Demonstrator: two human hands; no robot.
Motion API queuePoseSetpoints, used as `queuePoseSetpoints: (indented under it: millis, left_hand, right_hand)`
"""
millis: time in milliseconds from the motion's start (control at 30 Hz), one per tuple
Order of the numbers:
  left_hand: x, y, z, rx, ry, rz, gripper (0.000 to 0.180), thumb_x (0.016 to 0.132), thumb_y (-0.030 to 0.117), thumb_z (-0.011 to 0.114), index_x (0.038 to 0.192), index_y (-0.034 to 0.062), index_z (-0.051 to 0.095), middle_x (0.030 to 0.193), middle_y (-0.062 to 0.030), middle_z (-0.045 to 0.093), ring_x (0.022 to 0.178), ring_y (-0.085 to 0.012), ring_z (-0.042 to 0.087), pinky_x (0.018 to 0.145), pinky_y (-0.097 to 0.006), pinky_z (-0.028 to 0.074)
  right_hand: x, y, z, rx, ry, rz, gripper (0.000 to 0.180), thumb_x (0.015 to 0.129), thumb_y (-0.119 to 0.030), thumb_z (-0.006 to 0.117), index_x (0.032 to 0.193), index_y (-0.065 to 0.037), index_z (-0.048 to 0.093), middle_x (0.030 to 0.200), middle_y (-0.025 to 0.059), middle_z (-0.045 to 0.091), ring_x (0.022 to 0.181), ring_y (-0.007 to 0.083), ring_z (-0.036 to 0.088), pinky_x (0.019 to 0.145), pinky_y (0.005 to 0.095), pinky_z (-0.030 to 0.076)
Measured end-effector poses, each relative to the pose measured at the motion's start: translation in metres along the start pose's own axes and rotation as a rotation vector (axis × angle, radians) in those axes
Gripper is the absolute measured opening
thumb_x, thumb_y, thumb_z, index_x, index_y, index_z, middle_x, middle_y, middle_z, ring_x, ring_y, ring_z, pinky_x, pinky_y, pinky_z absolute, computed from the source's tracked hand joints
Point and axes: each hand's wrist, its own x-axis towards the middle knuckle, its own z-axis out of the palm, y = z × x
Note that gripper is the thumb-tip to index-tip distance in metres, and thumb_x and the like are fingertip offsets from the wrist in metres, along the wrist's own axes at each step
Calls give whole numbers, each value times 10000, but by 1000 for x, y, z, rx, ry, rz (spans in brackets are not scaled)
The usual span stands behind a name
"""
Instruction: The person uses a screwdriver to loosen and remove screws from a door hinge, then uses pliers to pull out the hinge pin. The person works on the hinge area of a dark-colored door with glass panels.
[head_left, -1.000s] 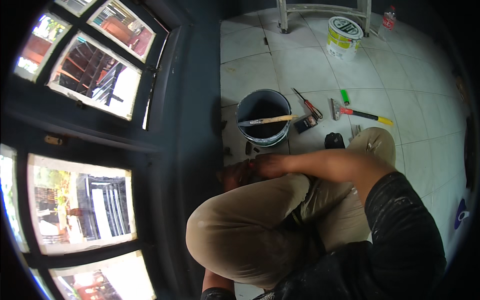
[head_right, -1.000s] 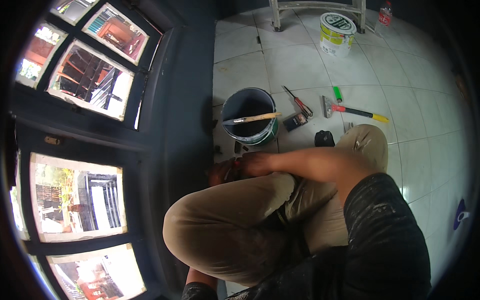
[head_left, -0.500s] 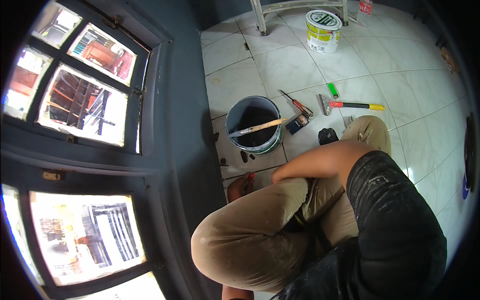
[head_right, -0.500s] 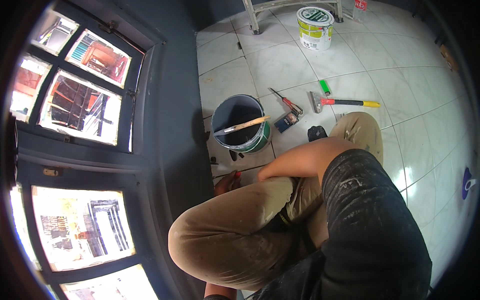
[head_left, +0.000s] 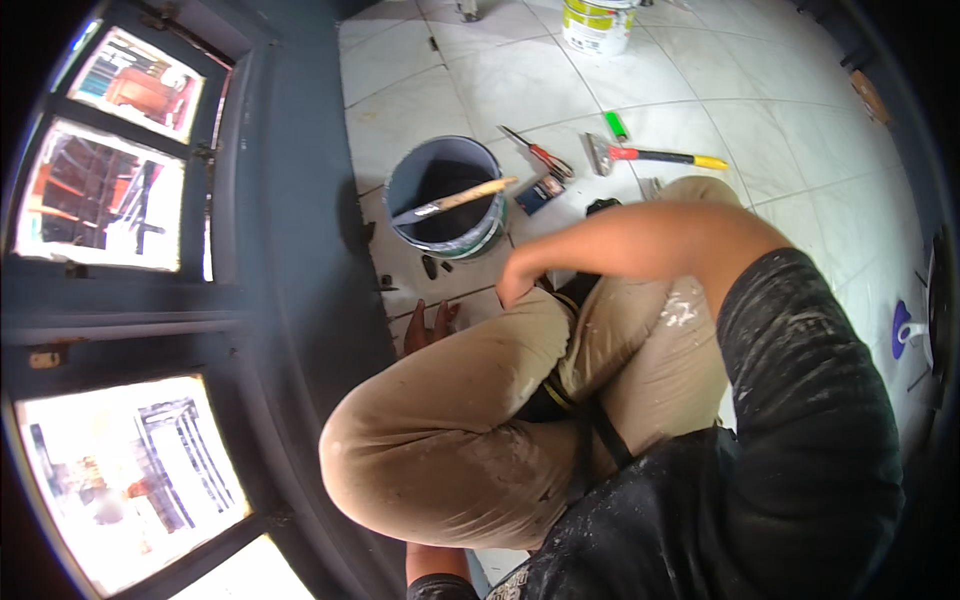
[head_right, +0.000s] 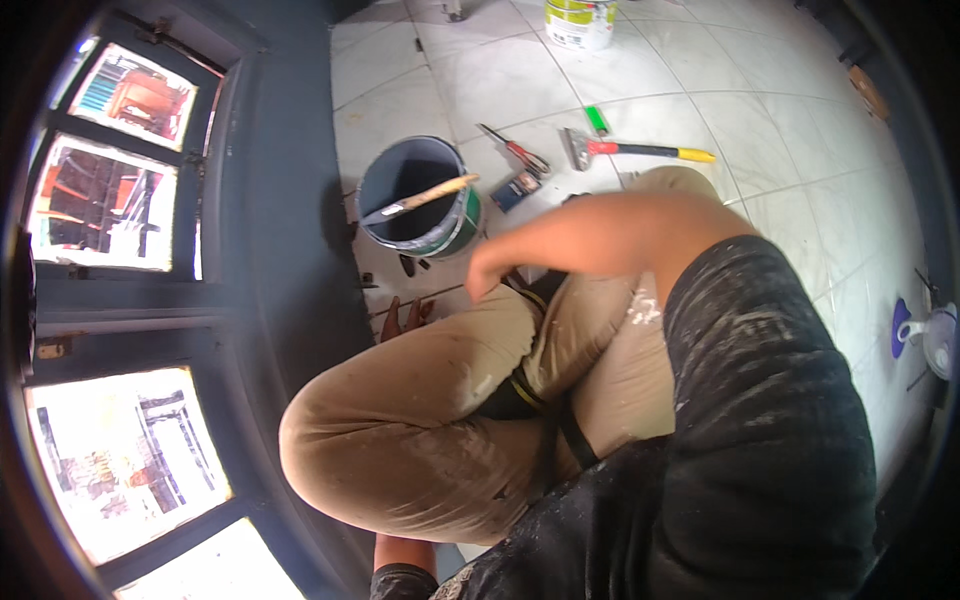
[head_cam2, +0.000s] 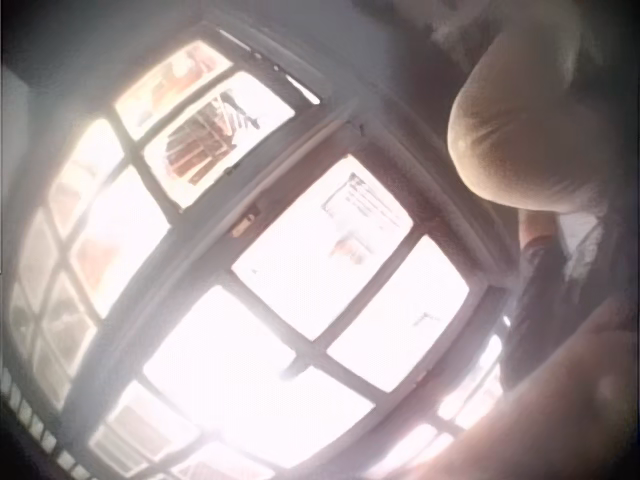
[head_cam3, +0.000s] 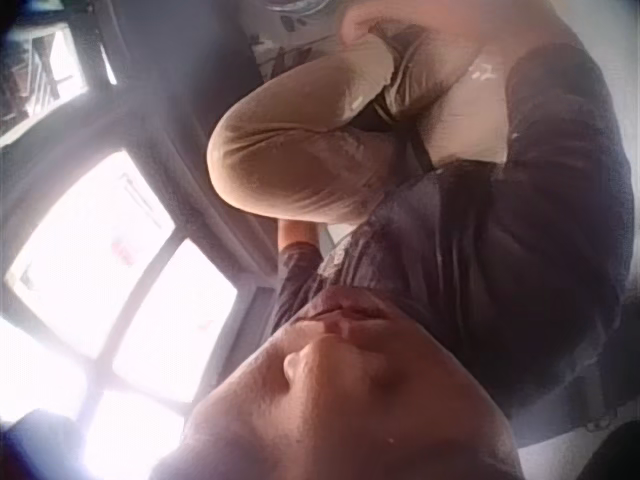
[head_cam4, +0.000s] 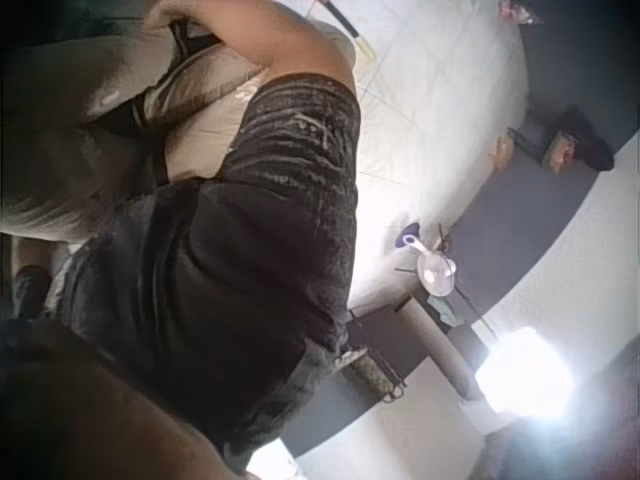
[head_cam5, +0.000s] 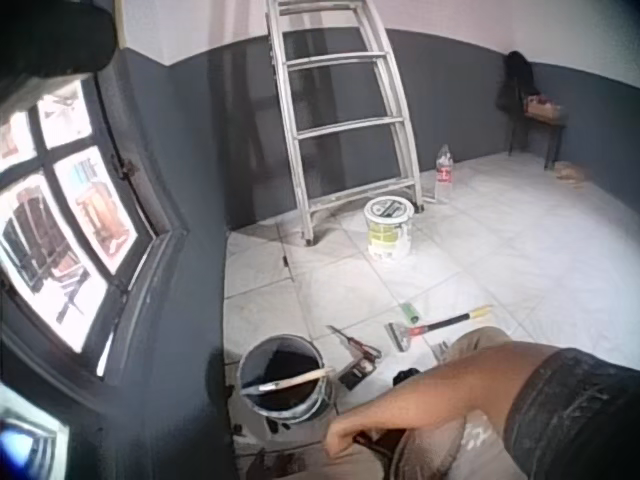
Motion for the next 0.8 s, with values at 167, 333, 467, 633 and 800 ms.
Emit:
queuePoseSetpoints:
  millis: [167,333,467,633,800]
  left_hand:
    - [21,41,12,-112,21,-5,364,996,160,725,1349,75,703,1314,-181,706,1195,-363,691,1020,-454,542]
    - [41,60,41,-183,-49,-16,389,996,161,719,1375,81,688,1368,-179,678,1239,-370,665,1059,-461,521]
    - [22,62,34,-193,-16,-106,409,996,161,714,1396,86,676,1412,-178,655,1275,-376,645,1091,-467,505]
    - [-36,58,7,-243,101,-270,434,996,161,708,1422,93,662,1466,-176,626,1320,-383,619,1130,-474,484]
    - [-135,76,-33,-292,311,-519,460,996,162,702,1448,99,647,1520,-174,598,1365,-390,594,1169,-480,464]
  right_hand:
    - [-166,-34,14,-484,484,-13,567,1040,-459,622,1379,-6,658,1174,222,764,1070,413,744,907,538,598]
    - [-261,-29,128,-116,1287,-116,518,1012,-400,717,1367,-28,655,1361,231,683,1234,408,673,1034,517,535]
    - [-281,-47,225,175,1804,-285,402,999,-209,741,1347,-20,673,1373,212,676,1262,389,659,1102,474,504]
    - [-326,22,306,-253,2568,76,459,1019,-94,679,1447,49,595,1478,256,601,1382,400,568,1179,503,443]
    - [-280,152,370,-157,2238,391,564,1022,-181,668,1523,33,523,1551,263,532,1446,402,511,1262,568,335]
